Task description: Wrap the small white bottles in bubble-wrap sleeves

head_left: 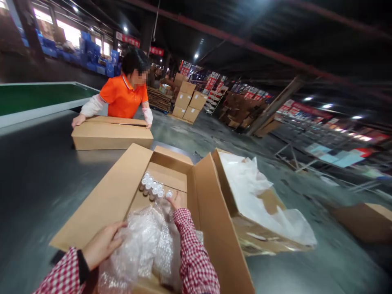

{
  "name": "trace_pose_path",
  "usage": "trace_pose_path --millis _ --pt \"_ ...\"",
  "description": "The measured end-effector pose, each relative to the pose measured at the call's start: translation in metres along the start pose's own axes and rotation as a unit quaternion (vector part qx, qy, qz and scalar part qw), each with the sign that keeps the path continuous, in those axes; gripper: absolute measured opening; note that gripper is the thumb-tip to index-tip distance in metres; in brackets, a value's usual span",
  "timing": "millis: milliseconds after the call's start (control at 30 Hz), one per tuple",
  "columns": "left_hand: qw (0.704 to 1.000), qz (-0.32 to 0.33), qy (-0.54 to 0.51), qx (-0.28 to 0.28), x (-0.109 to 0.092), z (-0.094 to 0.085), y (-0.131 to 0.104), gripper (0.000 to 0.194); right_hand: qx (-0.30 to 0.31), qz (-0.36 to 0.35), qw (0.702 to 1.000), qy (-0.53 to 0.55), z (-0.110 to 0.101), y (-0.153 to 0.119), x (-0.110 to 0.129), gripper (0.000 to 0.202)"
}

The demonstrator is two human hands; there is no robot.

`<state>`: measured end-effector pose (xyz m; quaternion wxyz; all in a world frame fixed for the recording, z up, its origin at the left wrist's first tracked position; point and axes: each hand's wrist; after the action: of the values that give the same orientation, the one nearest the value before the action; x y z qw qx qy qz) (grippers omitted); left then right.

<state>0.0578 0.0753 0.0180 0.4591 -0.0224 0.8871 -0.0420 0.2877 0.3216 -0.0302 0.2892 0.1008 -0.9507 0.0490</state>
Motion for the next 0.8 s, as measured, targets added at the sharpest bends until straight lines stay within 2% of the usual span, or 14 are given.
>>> trace_pose_path --millis 133,233,333,400,467,567,667,800 --pt "0.998 -0.016 0.056 -0.003 -0.014 -0.008 0.002 0.035 -0.033 0.069 0.993 0.085 0.021 0.012 -0.011 0.032" --pt "0.996 -0.035 0.081 -0.022 -0.014 -0.014 0.005 0.039 -0.106 0.092 0.976 0.165 0.022 0.002 -0.005 0.039" --pt "0.994 -0.053 0.091 -0.039 -0.012 -0.015 0.011 0.040 -0.197 0.081 0.946 0.246 0.003 -0.031 0.015 0.051" --pt "0.993 -0.051 0.091 -0.049 -0.014 -0.014 0.017 0.039 -0.219 0.042 0.927 0.301 -0.013 -0.066 0.034 0.052" --pt "0.994 -0.040 0.082 -0.052 -0.019 -0.014 0.023 0.039 -0.180 -0.031 0.906 0.381 -0.024 -0.107 0.055 0.047" --pt "0.997 -0.020 0.049 -0.057 -0.029 -0.013 0.027 0.042 -0.056 -0.123 0.896 0.423 -0.027 -0.160 0.081 0.045" --pt "0.998 -0.001 0.007 -0.067 -0.037 -0.011 0.024 0.044 0.016 -0.148 0.914 0.376 -0.018 -0.191 0.095 0.044" --pt "0.995 0.034 -0.033 -0.086 -0.046 -0.009 0.012 0.043 0.120 -0.194 0.941 0.252 -0.006 -0.207 0.102 0.033"
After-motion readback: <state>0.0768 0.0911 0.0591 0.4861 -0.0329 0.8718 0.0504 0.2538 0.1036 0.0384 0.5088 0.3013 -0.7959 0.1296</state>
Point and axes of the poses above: each hand's wrist, its own y-axis towards the middle knuckle, its own z-axis out of the palm, x = y × z, and after that the axes turned 5 degrees about z, right-handed
